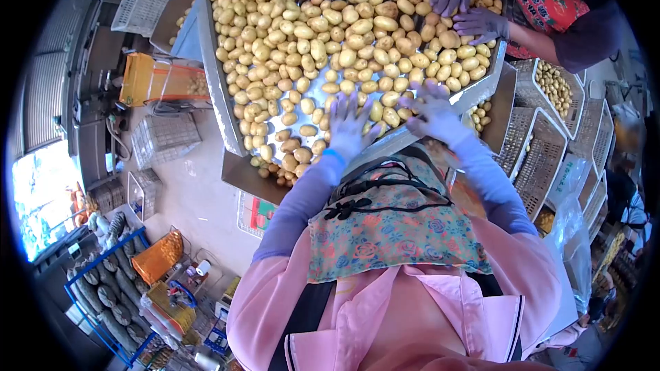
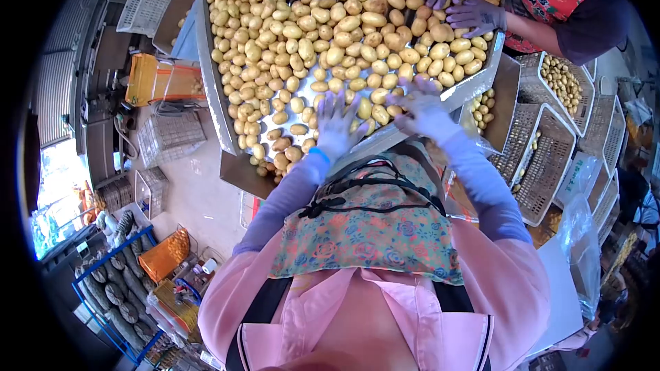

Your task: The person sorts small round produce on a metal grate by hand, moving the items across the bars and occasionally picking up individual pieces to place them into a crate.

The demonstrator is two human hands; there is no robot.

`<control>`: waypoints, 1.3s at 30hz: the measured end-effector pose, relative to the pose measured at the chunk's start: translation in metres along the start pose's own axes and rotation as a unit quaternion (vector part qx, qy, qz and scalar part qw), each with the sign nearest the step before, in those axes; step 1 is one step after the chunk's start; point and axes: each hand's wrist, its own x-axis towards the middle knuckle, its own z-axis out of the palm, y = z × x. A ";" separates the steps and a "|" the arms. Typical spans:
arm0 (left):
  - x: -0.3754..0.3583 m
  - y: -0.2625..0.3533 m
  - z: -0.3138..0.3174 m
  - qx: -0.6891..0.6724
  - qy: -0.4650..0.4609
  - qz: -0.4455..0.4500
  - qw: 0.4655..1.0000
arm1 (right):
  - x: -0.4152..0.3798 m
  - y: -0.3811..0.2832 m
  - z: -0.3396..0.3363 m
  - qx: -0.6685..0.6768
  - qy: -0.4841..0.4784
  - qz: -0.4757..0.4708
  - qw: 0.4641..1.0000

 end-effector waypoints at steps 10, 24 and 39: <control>-0.052 -0.084 -0.017 0.071 0.091 -0.202 0.973 | 0.063 -0.099 0.078 -0.119 -0.055 -0.133 0.982; 0.040 -0.039 -0.046 0.068 0.059 -0.038 0.995 | 0.170 -0.030 -0.031 -0.251 0.069 0.142 0.955; 0.267 -0.015 -0.030 0.157 -0.162 0.013 0.974 | 0.170 -0.007 -0.030 -0.108 0.045 0.187 0.975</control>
